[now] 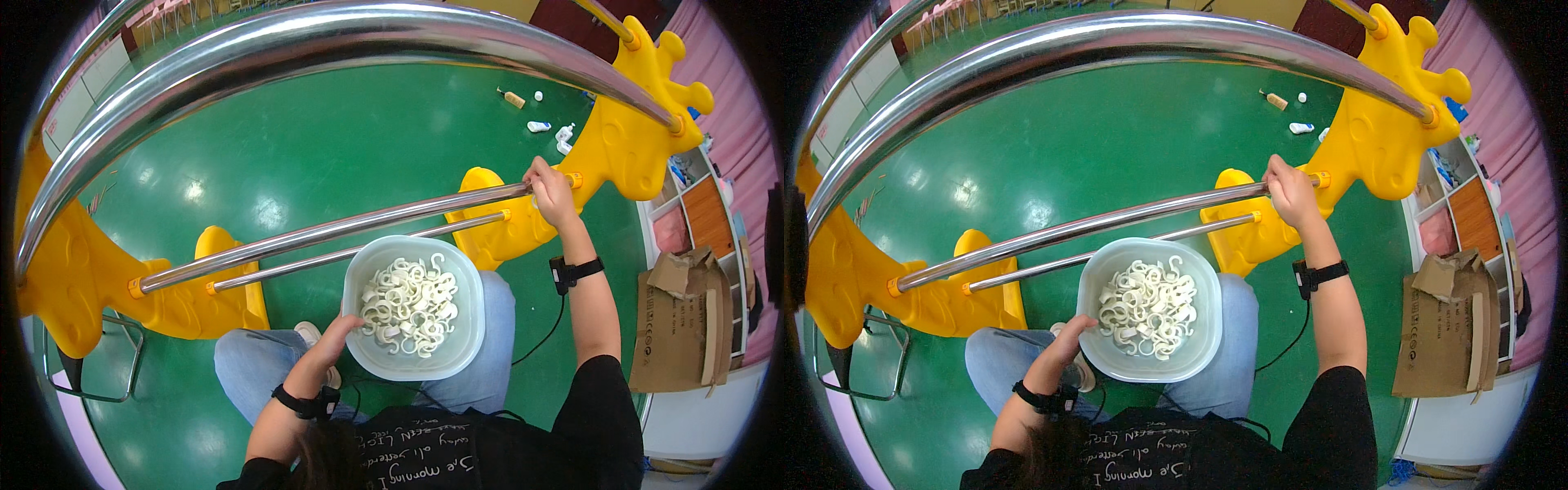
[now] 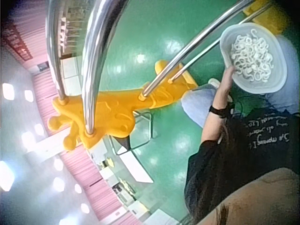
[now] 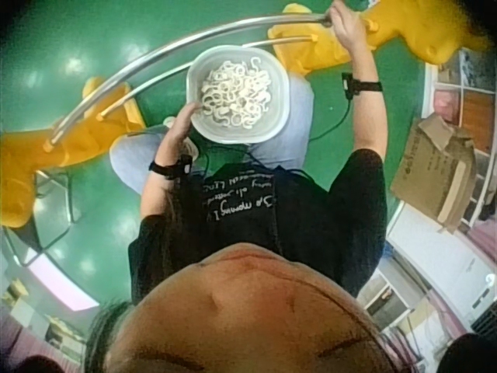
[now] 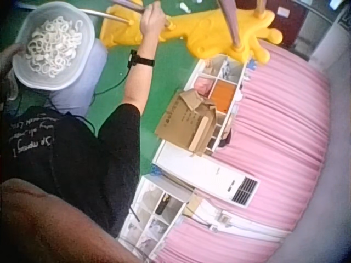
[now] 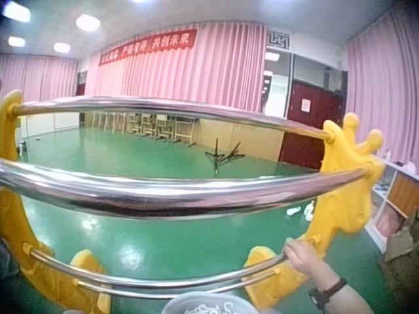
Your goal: The person assembles a yellow and silver plastic rack by hand, picking up plastic rings from a basin and sliding them onto the horizontal metal bars.
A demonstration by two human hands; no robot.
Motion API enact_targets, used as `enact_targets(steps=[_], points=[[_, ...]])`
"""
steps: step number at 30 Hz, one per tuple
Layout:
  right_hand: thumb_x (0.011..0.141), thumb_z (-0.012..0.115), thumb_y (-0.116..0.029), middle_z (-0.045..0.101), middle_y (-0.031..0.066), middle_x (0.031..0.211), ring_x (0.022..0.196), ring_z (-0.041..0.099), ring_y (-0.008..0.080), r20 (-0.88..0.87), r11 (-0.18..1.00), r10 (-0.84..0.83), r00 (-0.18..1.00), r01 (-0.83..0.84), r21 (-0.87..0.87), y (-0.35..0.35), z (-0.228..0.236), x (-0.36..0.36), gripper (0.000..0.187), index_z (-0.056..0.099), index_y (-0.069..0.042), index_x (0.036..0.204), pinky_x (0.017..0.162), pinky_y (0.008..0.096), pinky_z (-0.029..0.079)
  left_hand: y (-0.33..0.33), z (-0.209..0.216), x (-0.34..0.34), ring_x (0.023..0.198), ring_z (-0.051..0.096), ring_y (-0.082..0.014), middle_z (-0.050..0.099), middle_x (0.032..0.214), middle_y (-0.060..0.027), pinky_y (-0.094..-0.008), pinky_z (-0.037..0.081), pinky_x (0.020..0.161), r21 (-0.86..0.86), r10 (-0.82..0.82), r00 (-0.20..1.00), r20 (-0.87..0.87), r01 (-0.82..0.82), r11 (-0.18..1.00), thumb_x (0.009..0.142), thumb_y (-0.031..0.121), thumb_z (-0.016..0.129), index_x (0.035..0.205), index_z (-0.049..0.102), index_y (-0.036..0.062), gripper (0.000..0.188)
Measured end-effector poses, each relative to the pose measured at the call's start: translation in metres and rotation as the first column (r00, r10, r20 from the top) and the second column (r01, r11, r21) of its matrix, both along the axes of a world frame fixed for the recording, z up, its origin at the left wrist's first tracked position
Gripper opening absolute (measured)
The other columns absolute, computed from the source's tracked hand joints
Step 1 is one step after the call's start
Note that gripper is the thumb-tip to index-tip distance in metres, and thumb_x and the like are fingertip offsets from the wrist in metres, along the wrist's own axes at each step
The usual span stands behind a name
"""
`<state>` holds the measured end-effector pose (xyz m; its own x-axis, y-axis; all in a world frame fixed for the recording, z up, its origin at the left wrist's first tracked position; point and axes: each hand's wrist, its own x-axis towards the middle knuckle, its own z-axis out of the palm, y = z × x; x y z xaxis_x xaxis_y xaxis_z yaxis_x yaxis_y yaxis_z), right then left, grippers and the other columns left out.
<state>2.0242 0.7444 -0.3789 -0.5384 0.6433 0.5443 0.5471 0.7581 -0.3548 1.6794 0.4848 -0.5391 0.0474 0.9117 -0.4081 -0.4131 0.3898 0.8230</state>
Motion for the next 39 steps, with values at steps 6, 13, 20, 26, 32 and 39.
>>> enact_targets(steps=[6, 13, 20, 26, 32, 39], points=[[0.089, 0.042, -0.017, 0.054, 0.0152, 0.063, 0.059, 0.054, 0.0329, -0.043, 0.998, -0.061, 0.997, 0.061, -0.001, 0.004, -0.006, -0.004, 0.027, 0.052, -0.001, 0.071, 0.055, 0.0393, 0.042, 0.004, -0.006, -0.006, 0.103, 0.052, -0.0178, 0.055, 0.115, -0.0070, -0.0295, 0.039, 0.091, -0.083, -0.096, 0.993, 0.068, 0.102, 0.991, 0.080, 0.022, 0.050, 0.129, 0.043, 0.0011, 0.053], [0.091, 0.041, -0.019, 0.053, 0.0168, 0.062, 0.059, 0.053, 0.0346, 0.013, 0.996, -0.071, 0.997, 0.071, 0.047, 0.013, -0.013, -0.005, 0.032, 0.053, 0.000, 0.067, 0.054, 0.0410, 0.041, 0.007, -0.013, -0.009, 0.110, 0.045, -0.0182, 0.050, 0.121, -0.0078, -0.0295, 0.034, 0.096, -0.057, -0.101, 0.993, 0.059, 0.104, 0.993, 0.081, 0.021, 0.049, 0.132, 0.037, 0.0008, 0.056], [0.091, 0.041, -0.019, 0.054, 0.0167, 0.063, 0.062, 0.055, 0.0350, 0.081, 0.995, -0.080, 0.993, 0.075, 0.073, 0.013, -0.010, -0.005, 0.030, 0.053, -0.001, 0.071, 0.055, 0.0417, 0.041, 0.011, -0.010, -0.007, 0.107, 0.047, -0.0180, 0.052, 0.118, -0.0076, -0.0293, 0.035, 0.094, -0.057, -0.098, 0.994, 0.044, 0.101, 0.993, 0.081, 0.021, 0.049, 0.130, 0.040, 0.0009, 0.054], [0.092, 0.040, -0.022, 0.052, 0.0133, 0.071, 0.062, 0.053, 0.0350, 0.096, 0.992, -0.040, 0.995, 0.028, 0.123, 0.011, -0.002, -0.004, 0.031, 0.053, -0.002, 0.072, 0.057, 0.0418, 0.042, 0.008, -0.010, -0.003, 0.099, 0.051, -0.0161, 0.056, 0.110, -0.0061, -0.0287, 0.039, 0.089, -0.071, -0.057, 0.997, 0.058, 0.061, 0.996, 0.080, 0.022, 0.052, 0.124, 0.046, 0.0013, 0.049], [0.092, 0.039, -0.025, 0.051, 0.0113, 0.072, 0.062, 0.054, 0.0347, 0.221, 0.966, -0.126, 0.967, 0.068, 0.250, 0.013, -0.004, -0.007, 0.034, 0.053, -0.004, 0.069, 0.055, 0.0424, 0.043, 0.003, -0.001, -0.002, 0.099, 0.051, -0.0157, 0.056, 0.111, -0.0061, -0.0282, 0.039, 0.089, -0.081, -0.054, 0.998, 0.035, 0.057, 0.995, 0.080, 0.023, 0.052, 0.124, 0.046, 0.0016, 0.050], [0.091, 0.042, -0.024, 0.051, 0.0104, 0.072, 0.059, 0.053, 0.0348, 0.191, 0.960, -0.131, 0.973, 0.076, 0.270, 0.006, -0.010, -0.007, 0.032, 0.054, -0.005, 0.067, 0.053, 0.0442, 0.042, 0.000, -0.006, -0.003, 0.097, 0.054, -0.0160, 0.059, 0.107, -0.0060, -0.0284, 0.041, 0.087, -0.052, -0.080, 0.996, 0.039, 0.082, 0.995, 0.080, 0.024, 0.052, 0.121, 0.049, -0.0003, 0.048]])
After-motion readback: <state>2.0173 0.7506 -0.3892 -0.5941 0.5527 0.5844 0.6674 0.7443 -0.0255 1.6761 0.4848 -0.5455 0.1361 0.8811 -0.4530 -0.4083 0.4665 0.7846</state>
